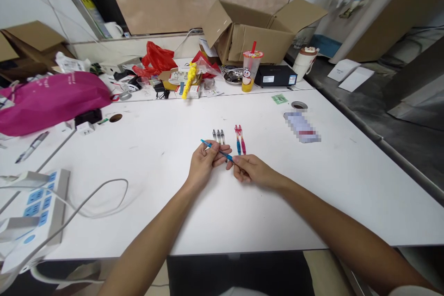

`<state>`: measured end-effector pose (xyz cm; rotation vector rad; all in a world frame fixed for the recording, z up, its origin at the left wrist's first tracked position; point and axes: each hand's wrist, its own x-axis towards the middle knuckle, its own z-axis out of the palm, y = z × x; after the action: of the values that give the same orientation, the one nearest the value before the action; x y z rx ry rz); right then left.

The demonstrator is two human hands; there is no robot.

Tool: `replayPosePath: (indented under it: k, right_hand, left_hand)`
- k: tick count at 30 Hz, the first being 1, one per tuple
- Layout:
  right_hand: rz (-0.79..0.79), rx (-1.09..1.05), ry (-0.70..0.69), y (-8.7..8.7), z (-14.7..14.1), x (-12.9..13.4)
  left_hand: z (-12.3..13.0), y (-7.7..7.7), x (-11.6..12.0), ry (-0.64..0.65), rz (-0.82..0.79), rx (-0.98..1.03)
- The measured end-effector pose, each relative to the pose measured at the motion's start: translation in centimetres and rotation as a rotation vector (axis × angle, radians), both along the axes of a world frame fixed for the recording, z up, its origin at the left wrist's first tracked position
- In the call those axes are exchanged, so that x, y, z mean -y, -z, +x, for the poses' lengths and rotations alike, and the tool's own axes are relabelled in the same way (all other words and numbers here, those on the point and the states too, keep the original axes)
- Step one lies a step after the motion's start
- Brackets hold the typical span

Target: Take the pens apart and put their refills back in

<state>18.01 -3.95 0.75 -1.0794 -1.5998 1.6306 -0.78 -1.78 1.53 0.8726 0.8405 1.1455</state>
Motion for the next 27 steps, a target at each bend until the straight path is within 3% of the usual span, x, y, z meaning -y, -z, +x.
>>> replayPosePath:
  k: [5, 8, 13, 15, 20, 27]
  right_hand:
    - [0.395, 0.28, 0.151, -0.5, 0.5, 0.3]
    - [0.341, 0.275, 0.176, -0.2, 0.5, 0.3]
    - [0.223, 0.033, 0.282, 0.4, -0.2, 0.0]
    - [0.194, 0.013, 0.264, 0.4, -0.3, -0.1]
    - [0.236, 0.019, 0.344, 0.6, -0.2, -0.3]
    - [0.275, 0.077, 0.355, 0.9, -0.1, -0.6]
  left_hand:
    - [0.6, 0.4, 0.3, -0.089, 0.0, -0.039]
    - [0.6, 0.6, 0.1, -0.108, -0.025, -0.028]
    - [0.5, 0.9, -0.2, -0.117, -0.021, 0.003]
    - [0.5, 0.9, -0.2, -0.121, -0.025, -0.008]
    - [0.6, 0.9, -0.1, -0.121, -0.035, -0.003]
    - [0.5, 1.2, -0.2, -0.13, -0.044, 0.002]
